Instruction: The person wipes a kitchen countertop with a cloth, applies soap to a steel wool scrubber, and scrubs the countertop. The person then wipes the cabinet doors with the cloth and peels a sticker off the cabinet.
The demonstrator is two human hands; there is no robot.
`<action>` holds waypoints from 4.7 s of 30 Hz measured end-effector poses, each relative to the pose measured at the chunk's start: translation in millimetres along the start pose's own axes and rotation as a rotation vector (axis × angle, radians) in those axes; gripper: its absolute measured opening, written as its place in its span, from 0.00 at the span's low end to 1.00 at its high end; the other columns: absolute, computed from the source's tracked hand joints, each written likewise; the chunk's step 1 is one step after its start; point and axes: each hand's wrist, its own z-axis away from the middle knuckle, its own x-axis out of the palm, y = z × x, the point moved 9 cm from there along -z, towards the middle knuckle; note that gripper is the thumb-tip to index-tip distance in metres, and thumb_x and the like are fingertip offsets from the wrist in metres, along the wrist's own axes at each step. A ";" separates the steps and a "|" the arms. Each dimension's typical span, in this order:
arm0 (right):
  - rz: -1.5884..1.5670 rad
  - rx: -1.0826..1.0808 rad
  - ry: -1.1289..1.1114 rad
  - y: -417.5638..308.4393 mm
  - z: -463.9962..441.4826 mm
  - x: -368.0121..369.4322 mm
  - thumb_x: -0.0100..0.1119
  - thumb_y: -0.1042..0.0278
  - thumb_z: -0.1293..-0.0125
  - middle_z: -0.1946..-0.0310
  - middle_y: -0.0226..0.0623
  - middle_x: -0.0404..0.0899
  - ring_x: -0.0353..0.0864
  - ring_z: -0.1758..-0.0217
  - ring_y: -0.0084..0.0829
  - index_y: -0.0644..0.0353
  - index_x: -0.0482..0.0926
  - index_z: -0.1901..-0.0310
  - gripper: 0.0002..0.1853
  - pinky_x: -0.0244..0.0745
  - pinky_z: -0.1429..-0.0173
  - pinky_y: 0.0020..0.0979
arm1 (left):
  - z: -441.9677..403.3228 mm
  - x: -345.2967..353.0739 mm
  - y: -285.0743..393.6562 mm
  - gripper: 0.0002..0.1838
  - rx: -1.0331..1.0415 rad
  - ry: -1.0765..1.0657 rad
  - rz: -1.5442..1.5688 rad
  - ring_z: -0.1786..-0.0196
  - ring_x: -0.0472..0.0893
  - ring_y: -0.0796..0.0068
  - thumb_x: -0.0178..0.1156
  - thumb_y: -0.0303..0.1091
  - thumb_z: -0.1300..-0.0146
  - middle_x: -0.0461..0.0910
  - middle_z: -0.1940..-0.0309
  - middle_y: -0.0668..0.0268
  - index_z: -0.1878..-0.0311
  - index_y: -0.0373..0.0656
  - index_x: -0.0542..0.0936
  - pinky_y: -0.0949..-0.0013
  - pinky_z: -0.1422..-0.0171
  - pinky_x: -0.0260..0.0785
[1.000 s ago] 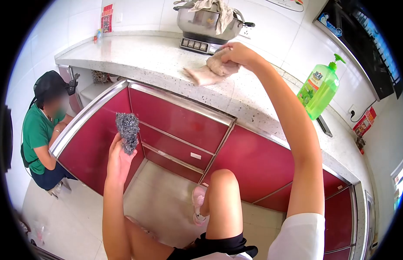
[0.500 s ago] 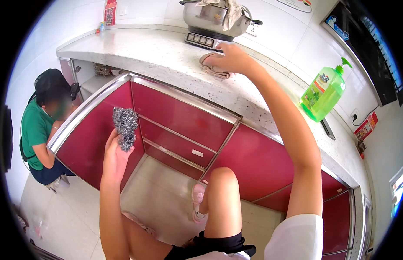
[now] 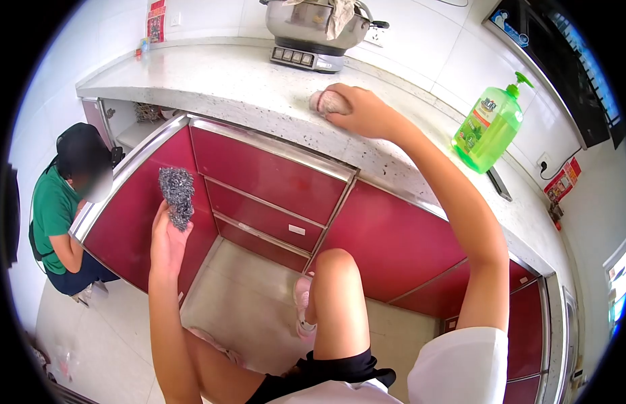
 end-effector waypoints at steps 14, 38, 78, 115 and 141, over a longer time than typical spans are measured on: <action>0.864 -0.139 0.616 -29.6 135.4 50.0 0.62 0.74 0.49 0.34 0.41 0.62 0.61 0.33 0.48 0.38 0.71 0.37 0.35 0.58 0.32 0.52 | 15.8 25.2 7.2 0.17 0.002 -0.064 -0.076 0.50 0.74 0.82 0.48 0.37 0.29 0.77 0.49 0.71 0.40 0.45 0.71 0.70 0.45 0.64; 1.007 -0.470 0.680 -166.2 -69.8 122.1 0.56 0.65 0.43 0.39 0.37 0.66 0.65 0.37 0.39 0.50 0.67 0.35 0.31 0.60 0.35 0.45 | 18.1 45.5 2.0 0.18 0.002 -0.108 0.048 0.43 0.76 0.73 0.51 0.30 0.32 0.77 0.47 0.61 0.41 0.35 0.70 0.66 0.37 0.67; 0.498 -0.832 0.530 -315.9 -327.7 155.2 0.60 0.73 0.45 0.43 0.40 0.70 0.70 0.41 0.45 0.51 0.69 0.40 0.28 0.69 0.38 0.43 | 22.3 16.5 40.2 0.16 -0.020 -0.079 0.231 0.45 0.75 0.78 0.52 0.20 0.34 0.76 0.49 0.63 0.43 0.34 0.70 0.72 0.39 0.67; -0.144 0.205 0.753 -47.5 182.5 22.4 0.60 0.79 0.48 0.53 0.44 0.74 0.78 0.52 0.43 0.62 0.78 0.50 0.20 0.74 0.48 0.37 | 3.7 17.4 -23.0 0.16 -0.077 -0.053 -0.098 0.51 0.74 0.76 0.51 0.36 0.31 0.76 0.51 0.68 0.43 0.43 0.73 0.68 0.49 0.66; 0.466 0.104 1.291 -36.9 138.7 31.7 0.73 0.64 0.56 0.49 0.28 0.72 0.66 0.44 0.37 0.39 0.83 0.66 0.13 0.52 0.39 0.40 | 13.9 30.1 -30.6 0.16 -0.095 -0.073 -0.164 0.51 0.75 0.78 0.50 0.33 0.32 0.78 0.52 0.67 0.43 0.41 0.72 0.69 0.48 0.66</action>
